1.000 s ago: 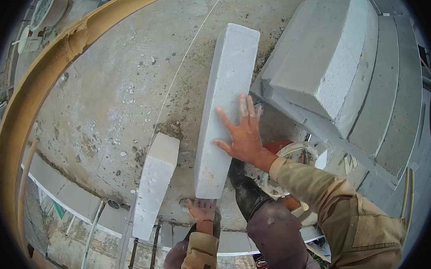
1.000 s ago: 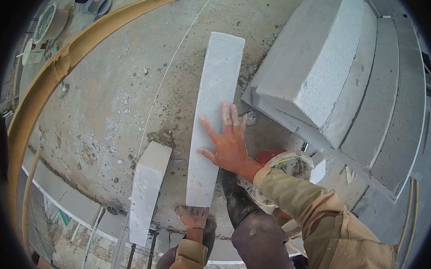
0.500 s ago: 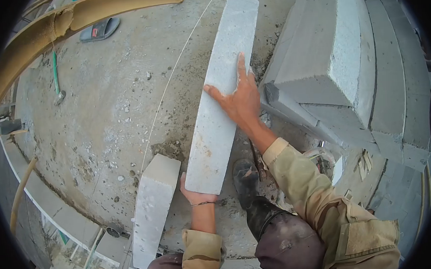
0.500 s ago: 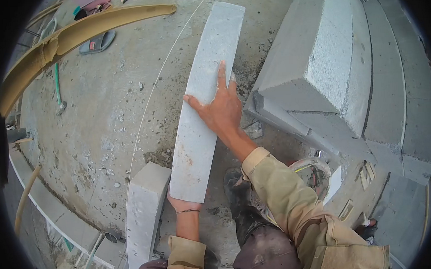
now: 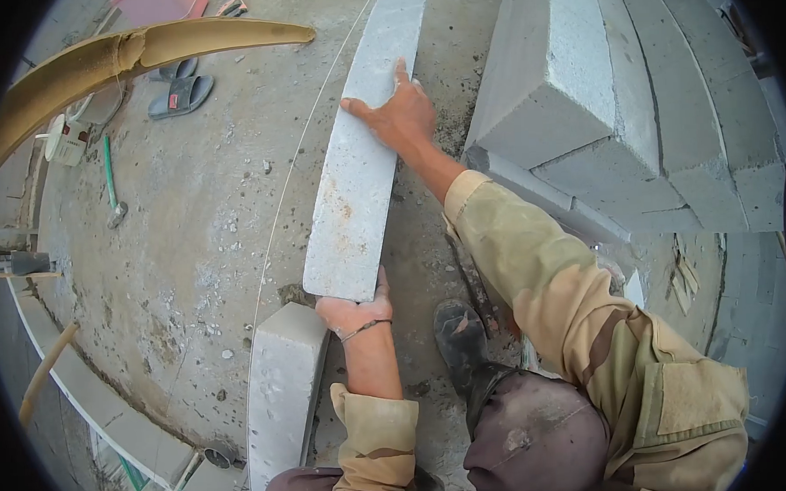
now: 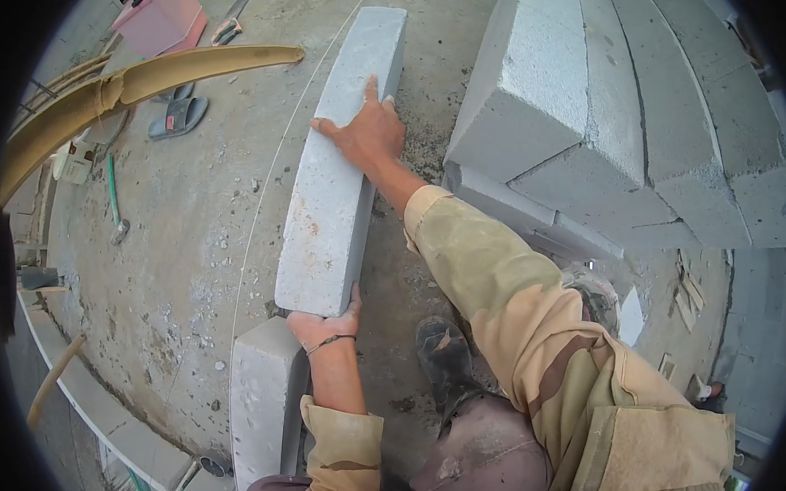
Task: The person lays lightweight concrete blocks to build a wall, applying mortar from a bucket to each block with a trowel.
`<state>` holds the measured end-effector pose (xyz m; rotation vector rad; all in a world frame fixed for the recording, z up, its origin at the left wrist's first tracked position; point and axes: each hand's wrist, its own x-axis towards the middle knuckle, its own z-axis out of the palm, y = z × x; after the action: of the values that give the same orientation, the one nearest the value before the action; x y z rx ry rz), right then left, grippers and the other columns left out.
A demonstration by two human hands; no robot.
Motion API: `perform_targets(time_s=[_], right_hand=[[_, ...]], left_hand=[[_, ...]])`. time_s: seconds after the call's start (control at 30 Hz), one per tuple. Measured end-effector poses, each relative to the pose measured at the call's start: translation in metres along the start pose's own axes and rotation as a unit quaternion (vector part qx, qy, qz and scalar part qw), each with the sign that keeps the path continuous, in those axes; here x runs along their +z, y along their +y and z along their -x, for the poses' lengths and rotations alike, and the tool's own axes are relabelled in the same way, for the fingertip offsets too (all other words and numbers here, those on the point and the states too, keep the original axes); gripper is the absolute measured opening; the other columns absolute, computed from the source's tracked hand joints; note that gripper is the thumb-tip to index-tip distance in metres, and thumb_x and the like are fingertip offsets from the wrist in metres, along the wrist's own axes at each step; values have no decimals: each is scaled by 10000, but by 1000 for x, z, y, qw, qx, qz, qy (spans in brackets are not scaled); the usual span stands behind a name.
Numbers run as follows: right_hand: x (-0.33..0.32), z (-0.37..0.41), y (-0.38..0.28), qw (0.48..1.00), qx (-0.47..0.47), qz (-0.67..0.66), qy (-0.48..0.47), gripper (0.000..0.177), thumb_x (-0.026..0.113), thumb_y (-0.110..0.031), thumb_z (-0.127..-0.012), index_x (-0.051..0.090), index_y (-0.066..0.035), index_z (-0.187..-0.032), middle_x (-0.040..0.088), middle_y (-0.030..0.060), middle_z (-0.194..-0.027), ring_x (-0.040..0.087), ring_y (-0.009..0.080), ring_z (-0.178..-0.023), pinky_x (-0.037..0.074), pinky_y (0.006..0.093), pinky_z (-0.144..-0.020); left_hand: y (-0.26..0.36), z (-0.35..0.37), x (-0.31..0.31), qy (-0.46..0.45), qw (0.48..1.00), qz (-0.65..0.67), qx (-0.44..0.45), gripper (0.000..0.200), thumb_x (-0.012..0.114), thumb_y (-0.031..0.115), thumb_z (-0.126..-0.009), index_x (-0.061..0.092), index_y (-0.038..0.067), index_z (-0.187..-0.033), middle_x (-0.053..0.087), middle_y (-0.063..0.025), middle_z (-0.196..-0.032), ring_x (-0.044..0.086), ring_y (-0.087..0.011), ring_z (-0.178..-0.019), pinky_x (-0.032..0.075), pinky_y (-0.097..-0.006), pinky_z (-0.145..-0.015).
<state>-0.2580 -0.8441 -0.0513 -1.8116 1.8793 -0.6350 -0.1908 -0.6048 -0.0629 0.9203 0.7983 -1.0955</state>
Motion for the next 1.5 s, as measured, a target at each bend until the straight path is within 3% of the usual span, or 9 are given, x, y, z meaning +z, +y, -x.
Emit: perform_targets(time_s=[0.17, 0.4, 0.5, 0.57, 1.03, 1.13, 1.23, 1.37, 1.5], right_hand=[[7, 0, -2, 1000, -14, 1, 11, 1268, 873, -641, -707, 309, 68, -1594, 640, 321, -1298, 670, 402, -1193, 576, 443, -960], [22, 20, -21, 999, 31, -31, 28, 1243, 863, -607, -733, 273, 53, -1606, 587, 343, -1374, 631, 434, -1249, 545, 466, -1017], [25, 20, -18, 998, 32, -32, 33, 1243, 847, -612, -744, 254, 53, -1610, 558, 357, -1401, 617, 452, -1262, 536, 469, -1029], [25, 19, -15, 999, 30, -22, 33, 1247, 842, -626, -740, 263, 62, -1604, 565, 352, -1393, 623, 454, -1249, 537, 471, -1025], [22, 15, -5, 999, -26, 0, 43, 1239, 826, -685, -719, 361, 105, -1553, 637, 328, -1325, 649, 425, -1233, 526, 453, -1039], [19, 13, -2, 999, -32, -25, 9, 1220, 824, -663, -737, 336, 80, -1573, 621, 317, -1348, 631, 432, -1249, 528, 475, -1038], [17, 10, 0, 999, -38, -18, 8, 1225, 816, -665, -744, 314, 69, -1586, 620, 314, -1357, 629, 436, -1253, 522, 484, -1043], [6, 4, -5, 998, 30, -13, 44, 1200, 772, -641, -800, 238, 66, -1609, 611, 340, -1362, 618, 448, -1271, 499, 480, -1067], [19, -92, 31, 970, 120, -174, 115, 1094, 762, -490, -859, 195, 61, -1615, 515, 341, -1470, 578, 428, -1327, 479, 476, -1084]], left_hand=[[6, -1, 3, 5, 999, -11, 41, 480, 356, 386, -1043, 561, 232, -1449, 551, -66, -1513, 507, -335, -1374, 339, -601, -1128], [35, -8, 12, 42, 980, -7, 192, 583, 381, 365, -1054, 406, 46, -1541, 401, -144, -1601, 381, -344, -1471, 319, -547, -1210], [34, -5, 9, 23, 983, 2, 185, 575, 389, 369, -1055, 406, 61, -1541, 407, -140, -1598, 369, -330, -1479, 310, -546, -1215], [29, -6, 1, -29, 983, -7, 180, 636, 383, 423, -1065, 283, 130, -1621, 301, -101, -1672, 275, -314, -1545, 179, -563, -1272], [-2, -8, -31, -49, 985, -81, 145, 741, 275, 630, -1078, 96, 252, -1689, 127, -76, -1743, 146, -307, -1599, 183, -543, -1282], [-12, -4, -36, -70, 986, -33, 147, 854, 410, 604, -1066, 101, 74, -1660, 83, -121, -1736, 78, -312, -1612, 104, -546, -1293], [-21, 3, -40, -62, 984, -69, 150, 851, 413, 605, -1066, 107, 77, -1660, 85, -138, -1737, 86, -301, -1613, 103, -547, -1290], [-7, -9, -56, -107, 918, -277, 261, 926, 405, 603, -1070, 90, -71, -1621, 134, -197, -1713, 135, -337, -1594, 95, -515, -1292], [3, 3, -46, -86, 787, -380, 479, 1158, 673, 557, -954, -8, -120, -1602, 86, -321, -1669, 107, -407, -1581, 100, -537, -1278]])
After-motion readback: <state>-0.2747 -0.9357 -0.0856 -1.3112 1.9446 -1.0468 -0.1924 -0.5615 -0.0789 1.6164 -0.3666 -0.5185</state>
